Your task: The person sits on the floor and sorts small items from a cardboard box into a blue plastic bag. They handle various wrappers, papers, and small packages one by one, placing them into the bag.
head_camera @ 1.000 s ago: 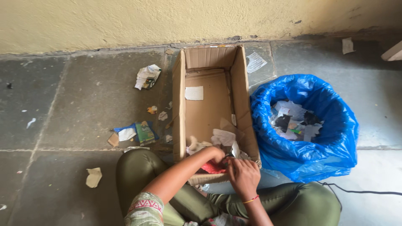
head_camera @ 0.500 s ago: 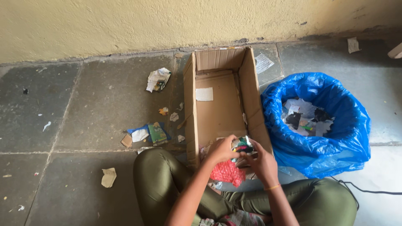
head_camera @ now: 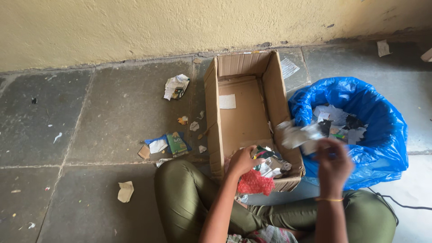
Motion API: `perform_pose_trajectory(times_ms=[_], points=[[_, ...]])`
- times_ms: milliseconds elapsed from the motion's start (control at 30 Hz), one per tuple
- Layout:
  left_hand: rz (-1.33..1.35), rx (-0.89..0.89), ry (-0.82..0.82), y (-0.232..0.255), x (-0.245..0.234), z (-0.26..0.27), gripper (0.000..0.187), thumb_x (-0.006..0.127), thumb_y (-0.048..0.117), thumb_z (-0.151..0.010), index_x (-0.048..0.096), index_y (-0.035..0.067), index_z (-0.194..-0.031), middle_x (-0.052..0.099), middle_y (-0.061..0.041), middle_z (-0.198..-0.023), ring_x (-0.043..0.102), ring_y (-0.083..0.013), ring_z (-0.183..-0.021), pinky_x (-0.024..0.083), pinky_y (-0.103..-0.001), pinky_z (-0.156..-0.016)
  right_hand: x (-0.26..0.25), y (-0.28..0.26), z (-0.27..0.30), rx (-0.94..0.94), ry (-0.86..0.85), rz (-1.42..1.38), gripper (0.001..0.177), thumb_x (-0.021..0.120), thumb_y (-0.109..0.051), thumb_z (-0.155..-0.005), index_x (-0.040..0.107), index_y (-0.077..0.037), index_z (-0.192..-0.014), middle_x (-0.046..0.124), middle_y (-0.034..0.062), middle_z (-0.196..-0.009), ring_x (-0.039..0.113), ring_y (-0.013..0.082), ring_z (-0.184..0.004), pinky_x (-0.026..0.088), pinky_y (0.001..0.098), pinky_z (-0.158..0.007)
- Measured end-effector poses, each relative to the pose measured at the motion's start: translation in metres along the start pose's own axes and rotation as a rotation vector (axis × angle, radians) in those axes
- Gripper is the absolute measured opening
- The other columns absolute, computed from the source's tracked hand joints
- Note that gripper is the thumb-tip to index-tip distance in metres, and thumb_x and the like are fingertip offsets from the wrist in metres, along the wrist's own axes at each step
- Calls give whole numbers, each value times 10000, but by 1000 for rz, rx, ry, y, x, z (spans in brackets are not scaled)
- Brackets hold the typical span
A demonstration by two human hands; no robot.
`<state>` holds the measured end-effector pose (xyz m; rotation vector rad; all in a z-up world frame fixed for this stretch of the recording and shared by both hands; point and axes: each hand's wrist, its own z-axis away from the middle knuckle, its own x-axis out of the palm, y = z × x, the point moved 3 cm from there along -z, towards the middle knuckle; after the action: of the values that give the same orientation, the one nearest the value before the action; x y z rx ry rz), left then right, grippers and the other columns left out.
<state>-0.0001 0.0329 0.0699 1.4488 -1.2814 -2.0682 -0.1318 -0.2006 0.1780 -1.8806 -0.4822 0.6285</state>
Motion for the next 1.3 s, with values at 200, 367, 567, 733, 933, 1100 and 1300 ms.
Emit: perform_pose_trajectory(times_ms=[200,367,567,733,933,1100,1300], points=[[236,-29,41,14,-12,7,406,836,340,-793,721,64,-1067,771,-150,-933,752,-313,-878,553,-399,-826,-35,-37,-39,-450,187,645,248,693,48,-1008,695,-39,-1240,679,177,-1313,691,294,-1130,576,365,-954],[345,4,172,16,-20,8,394,842,318,-790,711,79,-1075,762,-119,-943,732,-285,-880,549,-384,-812,-14,-39,-8,-316,-85,496,380,767,-149,-922,686,-106,-1291,711,95,-1284,688,271,-1087,554,383,-965],[424,-53,193,11,-19,10,344,824,294,-787,735,83,-1043,782,-91,-922,753,-245,-867,564,-364,-802,75,-36,88,2,-981,649,745,882,-455,-746,633,-219,-1407,770,120,-986,738,264,-928,562,378,-801],[451,-161,298,13,-30,16,335,833,283,-788,733,83,-1037,775,-83,-902,736,-223,-834,551,-350,-784,79,1,93,-46,-727,310,400,810,-226,-808,731,-72,-1169,789,113,-971,773,193,-875,581,328,-738],[662,-198,412,16,-39,15,340,834,249,-789,729,65,-1055,776,-54,-901,717,-172,-818,542,-321,-785,20,35,21,275,-437,-174,223,745,-121,-919,738,-1,-1108,732,47,-918,632,98,-757,503,250,-651],[707,-197,398,17,-38,17,350,845,230,-777,727,64,-1062,776,-34,-914,715,-151,-829,542,-298,-792,-41,15,-52,183,-115,-309,275,649,-168,-1056,635,-7,-1278,704,61,-1116,699,141,-959,591,320,-762],[773,-195,373,19,-39,16,338,839,215,-780,729,55,-1057,771,-33,-909,701,-134,-818,538,-295,-791,-68,28,-117,212,-49,-295,301,644,-185,-1083,638,-53,-1354,696,36,-1241,696,144,-1053,598,306,-803]])
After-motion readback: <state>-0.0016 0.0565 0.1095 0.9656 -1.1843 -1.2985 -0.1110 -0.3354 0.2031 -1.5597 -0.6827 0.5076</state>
